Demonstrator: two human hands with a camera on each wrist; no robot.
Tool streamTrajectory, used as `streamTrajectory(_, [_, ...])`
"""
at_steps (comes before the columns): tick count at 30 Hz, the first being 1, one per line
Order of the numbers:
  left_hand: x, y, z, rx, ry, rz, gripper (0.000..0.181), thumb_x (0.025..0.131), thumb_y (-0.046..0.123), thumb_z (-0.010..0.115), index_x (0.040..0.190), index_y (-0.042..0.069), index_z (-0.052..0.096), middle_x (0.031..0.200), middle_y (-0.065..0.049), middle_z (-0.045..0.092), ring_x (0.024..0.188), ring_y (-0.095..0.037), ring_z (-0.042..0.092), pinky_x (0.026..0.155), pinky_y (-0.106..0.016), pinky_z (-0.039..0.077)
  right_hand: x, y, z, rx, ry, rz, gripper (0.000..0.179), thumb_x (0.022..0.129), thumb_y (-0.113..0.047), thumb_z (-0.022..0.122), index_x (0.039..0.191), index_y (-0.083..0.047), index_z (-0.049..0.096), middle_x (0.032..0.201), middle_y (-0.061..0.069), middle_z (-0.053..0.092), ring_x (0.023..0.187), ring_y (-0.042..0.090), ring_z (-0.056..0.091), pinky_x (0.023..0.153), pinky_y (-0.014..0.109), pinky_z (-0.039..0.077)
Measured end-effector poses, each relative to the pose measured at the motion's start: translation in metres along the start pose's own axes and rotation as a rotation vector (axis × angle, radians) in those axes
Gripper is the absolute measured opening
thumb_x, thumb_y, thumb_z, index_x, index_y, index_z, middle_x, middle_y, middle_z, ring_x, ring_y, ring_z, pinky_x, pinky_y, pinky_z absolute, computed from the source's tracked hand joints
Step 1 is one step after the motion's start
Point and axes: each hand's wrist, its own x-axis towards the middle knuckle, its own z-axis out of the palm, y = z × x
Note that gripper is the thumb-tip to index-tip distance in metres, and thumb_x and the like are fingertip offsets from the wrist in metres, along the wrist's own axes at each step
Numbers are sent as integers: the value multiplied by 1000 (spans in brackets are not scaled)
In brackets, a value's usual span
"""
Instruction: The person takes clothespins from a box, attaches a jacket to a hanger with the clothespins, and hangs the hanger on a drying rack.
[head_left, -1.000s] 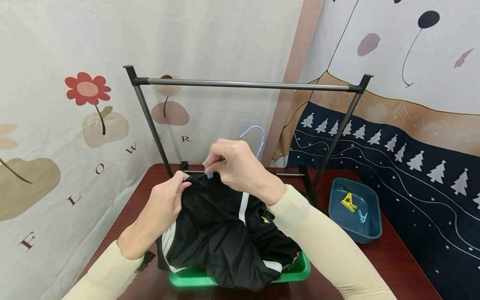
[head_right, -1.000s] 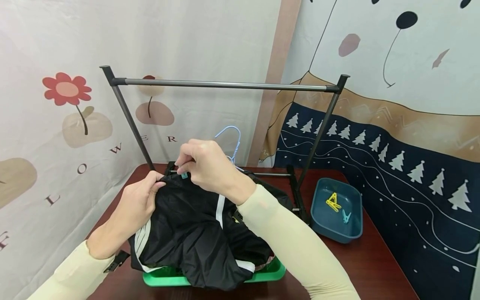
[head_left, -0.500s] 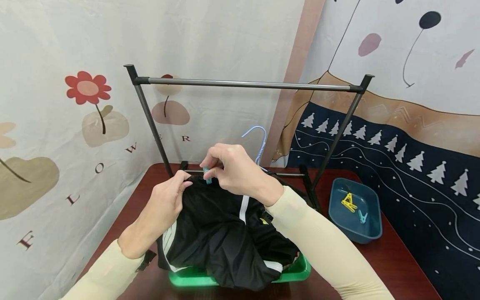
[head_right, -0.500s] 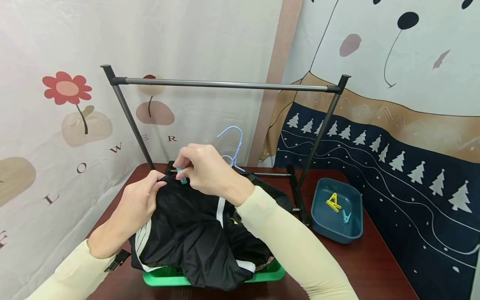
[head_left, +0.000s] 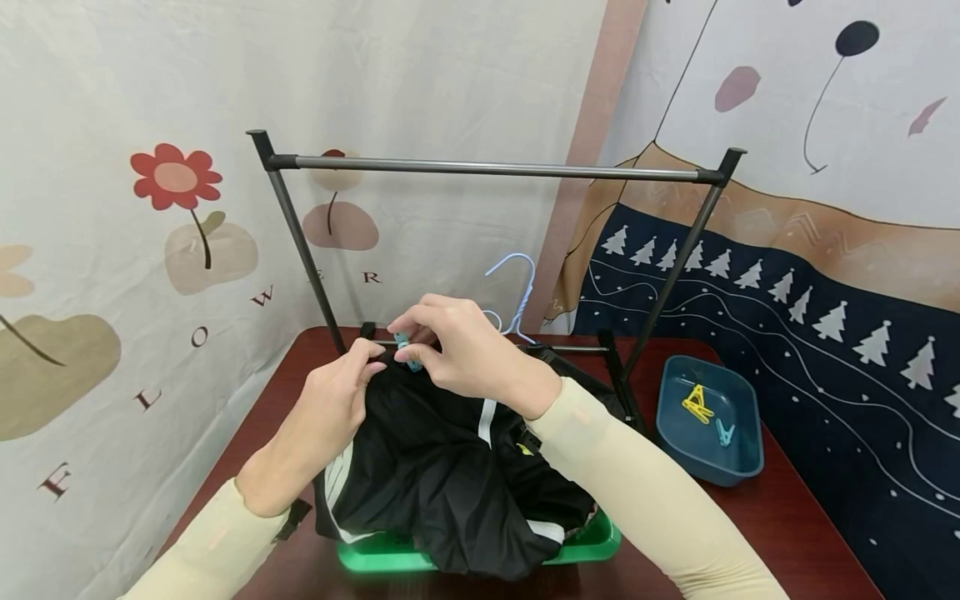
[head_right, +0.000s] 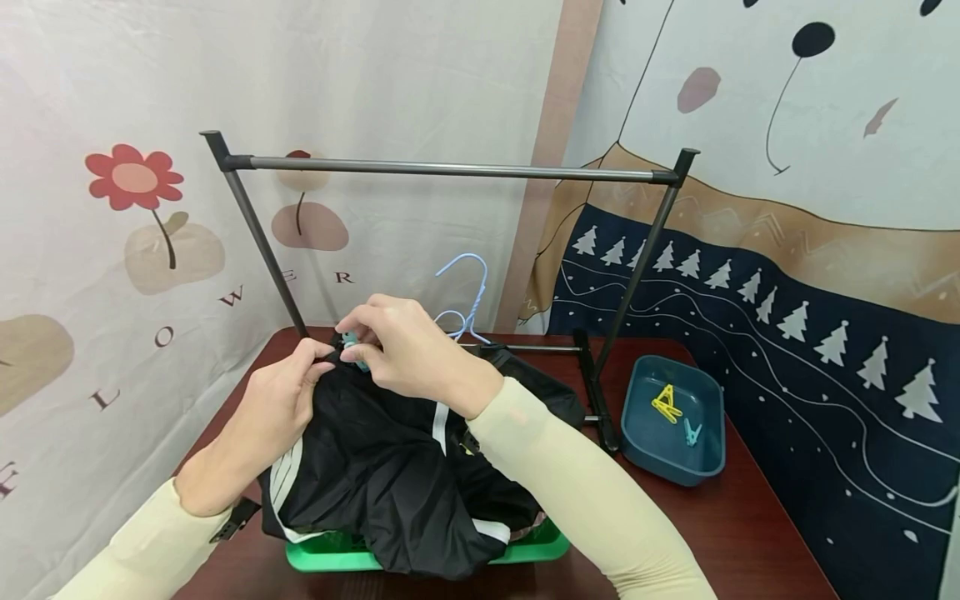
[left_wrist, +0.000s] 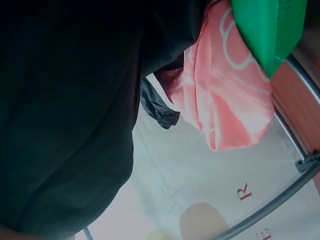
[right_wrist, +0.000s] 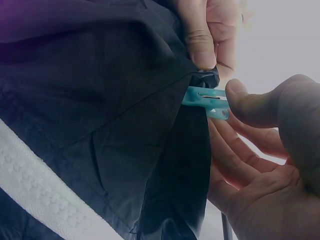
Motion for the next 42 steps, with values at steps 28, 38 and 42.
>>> streamTrajectory(28, [8, 18, -10, 350, -12, 183, 24, 99, 7, 88, 103, -2, 66, 85, -9, 57, 69, -25, 50, 60, -34, 36, -4, -5, 2, 12, 57, -49, 27, 108, -6, 84, 135, -4, 81, 125, 10, 81, 107, 18, 84, 92, 15, 61])
streamTrajectory(38, [1, 14, -9, 260, -1, 140, 33, 125, 25, 54, 107, 0, 65, 89, -9, 59, 73, -23, 53, 61, -36, 47, -18, 0, -13, 44, 116, -50, 28, 109, -17, 85, 135, -6, 81, 126, 8, 82, 111, 15, 85, 101, 23, 66])
streamTrajectory(42, [0, 12, -9, 250, -14, 116, 44, 127, 33, 43, 111, 0, 66, 92, -8, 61, 76, -23, 58, 64, -38, 53, -29, 7, -22, 45, 147, -50, 23, 111, -14, 83, 133, -9, 82, 125, 7, 82, 110, 14, 84, 102, 26, 67])
